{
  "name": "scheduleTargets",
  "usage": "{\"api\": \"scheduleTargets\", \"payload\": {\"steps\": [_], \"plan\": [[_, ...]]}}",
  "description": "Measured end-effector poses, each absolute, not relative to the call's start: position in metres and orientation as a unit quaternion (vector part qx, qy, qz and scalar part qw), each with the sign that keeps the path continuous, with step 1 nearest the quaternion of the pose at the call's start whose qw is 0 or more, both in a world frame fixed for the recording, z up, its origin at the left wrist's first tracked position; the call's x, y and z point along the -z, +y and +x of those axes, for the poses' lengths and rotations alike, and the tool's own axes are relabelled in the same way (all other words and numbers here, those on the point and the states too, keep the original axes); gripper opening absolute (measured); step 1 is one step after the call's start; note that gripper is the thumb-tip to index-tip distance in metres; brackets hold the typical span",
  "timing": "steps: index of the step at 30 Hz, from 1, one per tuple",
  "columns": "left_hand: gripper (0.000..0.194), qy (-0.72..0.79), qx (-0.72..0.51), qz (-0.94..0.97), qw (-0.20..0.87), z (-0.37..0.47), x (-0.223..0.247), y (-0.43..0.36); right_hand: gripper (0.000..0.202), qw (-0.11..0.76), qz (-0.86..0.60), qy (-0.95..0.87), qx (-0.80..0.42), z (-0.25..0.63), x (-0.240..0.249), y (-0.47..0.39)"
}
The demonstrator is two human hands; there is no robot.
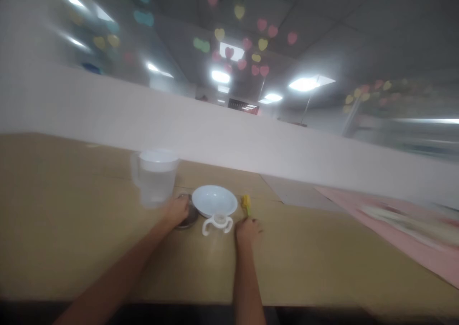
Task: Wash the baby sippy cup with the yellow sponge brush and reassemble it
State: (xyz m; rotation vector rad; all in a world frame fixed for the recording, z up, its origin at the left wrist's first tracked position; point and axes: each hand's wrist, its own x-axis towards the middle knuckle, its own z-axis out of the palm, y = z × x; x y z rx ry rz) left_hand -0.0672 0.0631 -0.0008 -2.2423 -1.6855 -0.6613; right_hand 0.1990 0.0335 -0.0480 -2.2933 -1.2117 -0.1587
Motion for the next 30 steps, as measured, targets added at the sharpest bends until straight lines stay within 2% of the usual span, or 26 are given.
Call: {"api": "scheduleTargets", "payload": {"steps": [6,15,19,22,30], "plan": [[0.02,-0.578,0.19,-0.783,0.13,-0.068,0.001,0.062,0.033,0.261,-0.85,-0.454,0.048,0.198,0.052,0.037],[0.026,-0.621,0.18,-0.753,0.125,-0.066,0.002,0.062,0.024,0.312,-0.84,-0.44,0.054,0.205,0.057,0.04],[0.023,-0.627,0.175,-0.749,0.123,-0.066,0.003,0.062,0.021,0.347,-0.827,-0.438,0.06,0.205,0.061,0.041],[0.022,-0.632,0.172,-0.746,0.122,-0.064,0.004,0.062,0.021,0.341,-0.831,-0.434,0.068,0.204,0.063,0.041],[0.032,-0.657,0.246,-0.701,0.13,-0.057,-0.005,0.054,0.028,0.406,-0.825,-0.384,0.081,0.199,0.055,0.048]]}}
